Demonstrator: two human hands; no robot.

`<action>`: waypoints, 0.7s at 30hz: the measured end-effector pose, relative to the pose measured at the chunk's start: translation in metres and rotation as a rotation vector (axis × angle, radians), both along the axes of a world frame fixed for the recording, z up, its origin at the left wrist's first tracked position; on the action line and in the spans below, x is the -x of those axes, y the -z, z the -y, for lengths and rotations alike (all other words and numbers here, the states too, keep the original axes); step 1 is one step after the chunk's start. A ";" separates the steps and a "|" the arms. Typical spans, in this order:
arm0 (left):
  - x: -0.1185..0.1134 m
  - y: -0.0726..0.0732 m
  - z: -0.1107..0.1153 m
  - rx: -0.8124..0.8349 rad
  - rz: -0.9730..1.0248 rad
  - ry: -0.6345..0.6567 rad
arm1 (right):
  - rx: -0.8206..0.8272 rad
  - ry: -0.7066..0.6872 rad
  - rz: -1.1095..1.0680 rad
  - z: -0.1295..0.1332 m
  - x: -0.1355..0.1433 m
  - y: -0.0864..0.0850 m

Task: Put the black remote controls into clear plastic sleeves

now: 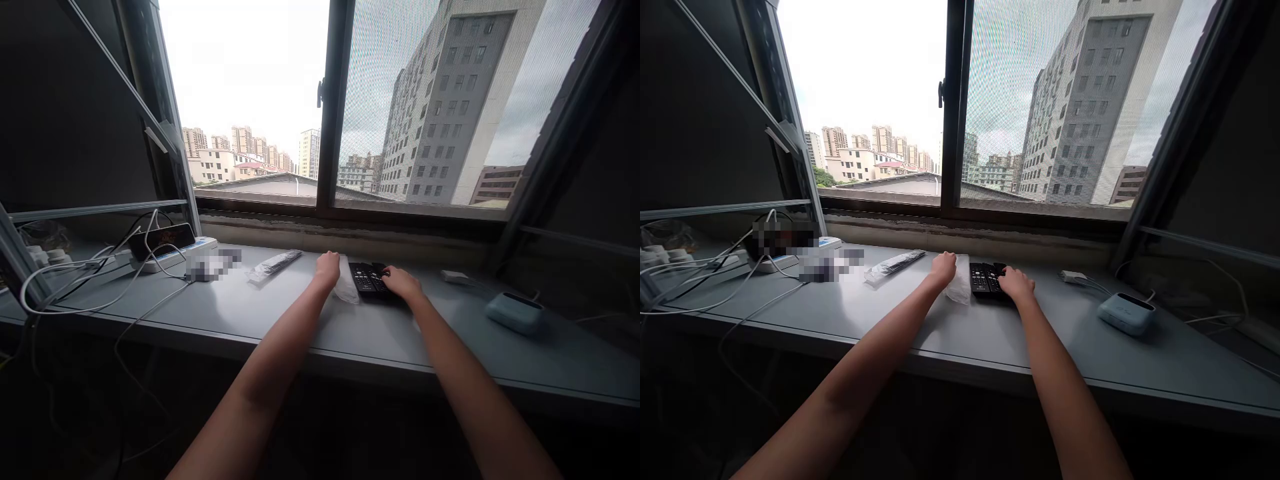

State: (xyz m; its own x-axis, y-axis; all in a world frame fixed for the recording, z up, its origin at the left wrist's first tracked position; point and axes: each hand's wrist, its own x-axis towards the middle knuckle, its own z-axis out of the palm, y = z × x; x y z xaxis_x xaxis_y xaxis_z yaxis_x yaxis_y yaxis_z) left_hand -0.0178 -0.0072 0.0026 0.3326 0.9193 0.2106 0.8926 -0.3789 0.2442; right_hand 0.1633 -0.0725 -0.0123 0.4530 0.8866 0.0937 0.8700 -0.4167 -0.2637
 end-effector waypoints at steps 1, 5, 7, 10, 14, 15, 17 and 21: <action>0.000 0.000 0.000 -0.010 -0.006 -0.002 | -0.002 0.003 0.004 0.000 0.000 0.000; 0.005 -0.004 -0.006 -0.070 -0.015 -0.041 | -0.010 0.010 0.021 0.002 0.001 0.000; 0.016 -0.007 -0.014 -0.142 -0.014 -0.099 | -0.014 0.010 0.031 0.003 0.003 -0.001; 0.042 -0.007 -0.028 -0.232 -0.063 -0.252 | -0.019 0.011 0.045 0.005 0.005 -0.002; 0.074 0.004 -0.044 -0.048 -0.116 -0.483 | -0.023 0.029 0.059 0.007 0.007 -0.004; 0.078 0.006 -0.046 0.008 -0.116 -0.510 | -0.024 0.033 0.061 0.007 0.007 -0.005; 0.080 0.009 -0.049 0.044 -0.118 -0.509 | -0.025 0.038 0.064 0.007 0.008 -0.005; 0.073 0.005 -0.049 -0.051 -0.117 -0.428 | -0.019 0.038 0.065 0.007 0.008 -0.004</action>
State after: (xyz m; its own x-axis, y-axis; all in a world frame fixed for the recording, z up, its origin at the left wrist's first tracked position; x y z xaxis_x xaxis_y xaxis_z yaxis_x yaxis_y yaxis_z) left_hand -0.0908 0.0421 -0.0026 -0.0511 0.9687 0.2429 0.9922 0.0215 0.1228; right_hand 0.1548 -0.0800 -0.0079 0.4783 0.8669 0.1405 0.8694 -0.4449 -0.2150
